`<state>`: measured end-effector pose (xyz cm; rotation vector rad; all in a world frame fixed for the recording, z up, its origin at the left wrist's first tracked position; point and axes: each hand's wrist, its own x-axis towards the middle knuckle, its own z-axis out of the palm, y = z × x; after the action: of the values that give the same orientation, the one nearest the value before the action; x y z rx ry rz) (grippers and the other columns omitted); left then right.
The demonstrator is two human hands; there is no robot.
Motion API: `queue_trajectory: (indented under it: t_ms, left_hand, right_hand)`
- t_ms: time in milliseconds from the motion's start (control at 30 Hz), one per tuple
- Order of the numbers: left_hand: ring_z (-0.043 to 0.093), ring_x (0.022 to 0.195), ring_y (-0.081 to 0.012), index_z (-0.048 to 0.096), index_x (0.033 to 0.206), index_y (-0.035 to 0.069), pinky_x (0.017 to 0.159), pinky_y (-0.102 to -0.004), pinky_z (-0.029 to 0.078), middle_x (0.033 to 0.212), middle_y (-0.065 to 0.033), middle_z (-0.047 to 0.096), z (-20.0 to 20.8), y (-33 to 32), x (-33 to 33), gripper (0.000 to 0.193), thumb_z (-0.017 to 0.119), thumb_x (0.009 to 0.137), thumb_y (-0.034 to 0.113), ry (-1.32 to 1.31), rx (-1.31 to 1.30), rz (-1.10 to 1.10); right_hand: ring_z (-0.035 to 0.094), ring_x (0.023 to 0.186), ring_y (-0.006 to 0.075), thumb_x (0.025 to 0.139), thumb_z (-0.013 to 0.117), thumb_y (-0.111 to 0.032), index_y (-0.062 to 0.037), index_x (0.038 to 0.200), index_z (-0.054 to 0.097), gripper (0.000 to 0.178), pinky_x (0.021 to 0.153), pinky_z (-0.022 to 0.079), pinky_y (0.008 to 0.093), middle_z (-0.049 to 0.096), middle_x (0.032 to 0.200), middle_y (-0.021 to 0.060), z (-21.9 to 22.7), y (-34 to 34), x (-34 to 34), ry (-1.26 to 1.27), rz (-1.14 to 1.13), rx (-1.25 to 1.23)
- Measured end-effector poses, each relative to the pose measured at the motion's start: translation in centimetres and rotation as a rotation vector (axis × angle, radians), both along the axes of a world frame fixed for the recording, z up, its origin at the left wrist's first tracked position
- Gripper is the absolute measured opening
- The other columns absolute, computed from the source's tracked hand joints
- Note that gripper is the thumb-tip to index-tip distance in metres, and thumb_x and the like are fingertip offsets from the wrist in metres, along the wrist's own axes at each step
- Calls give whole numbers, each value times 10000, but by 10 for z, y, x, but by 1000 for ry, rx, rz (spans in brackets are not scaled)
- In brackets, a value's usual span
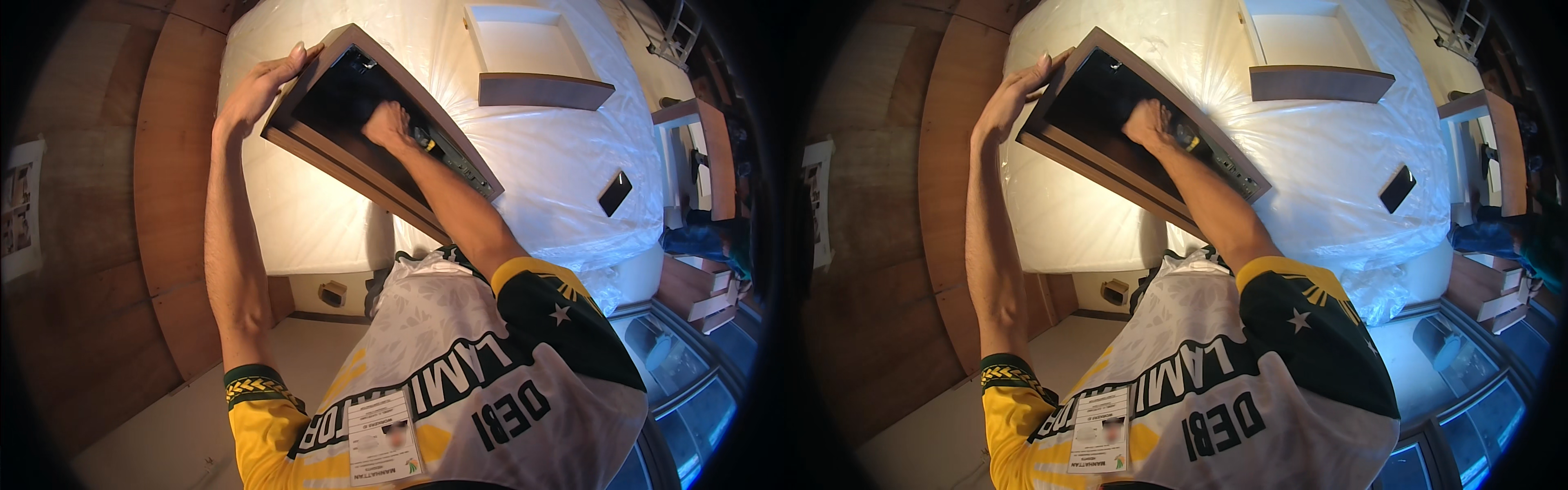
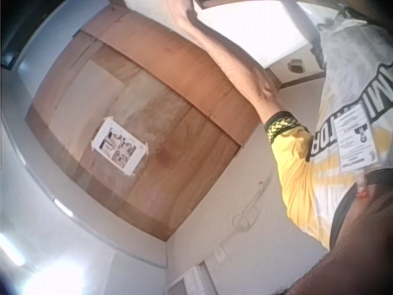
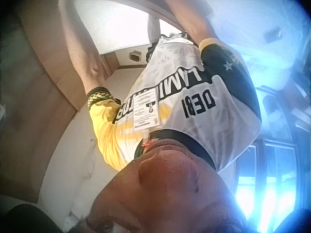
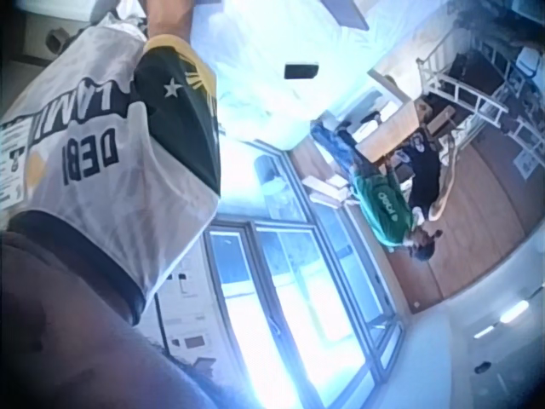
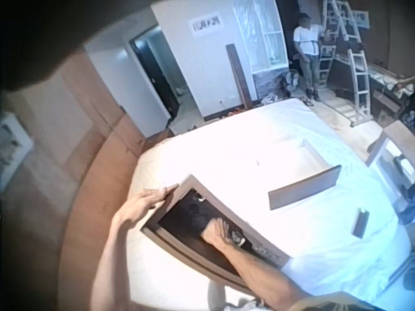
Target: The person uses a power drill to drive screws into wooden boards to assemble a cabinet frame and a drawer on top of a bed covered in plastic.
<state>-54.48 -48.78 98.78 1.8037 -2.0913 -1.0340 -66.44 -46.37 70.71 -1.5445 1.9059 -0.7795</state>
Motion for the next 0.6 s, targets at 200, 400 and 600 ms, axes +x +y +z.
queue_trajectory:
  t_ms: [200,400,600]
  left_hand:
    - [455,1421,-295,511,1514,114,1175,-393,317,1522,-147,527,-16,12,-13,723,431,1026,641,48,-34,-37]
    - [410,1460,-301,483,1535,121,1214,-404,254,1562,-157,476,-22,9,-18,725,448,1021,632,135,76,27]
    - [379,1482,-329,452,1553,115,1222,-442,250,1562,-167,471,-12,20,-2,785,651,926,543,186,-40,-81]
  right_hand:
    - [672,1109,387,864,627,-222,-22,1141,731,357,989,499,484,701,1093,244,1,-48,27,28,257,-66]
    - [650,1138,398,877,616,-232,-11,1154,719,369,996,483,508,677,1138,262,9,-51,41,29,219,-156]
    - [628,1167,410,890,604,-243,1,1167,706,382,1004,467,532,653,1184,279,6,-59,49,40,171,-190]
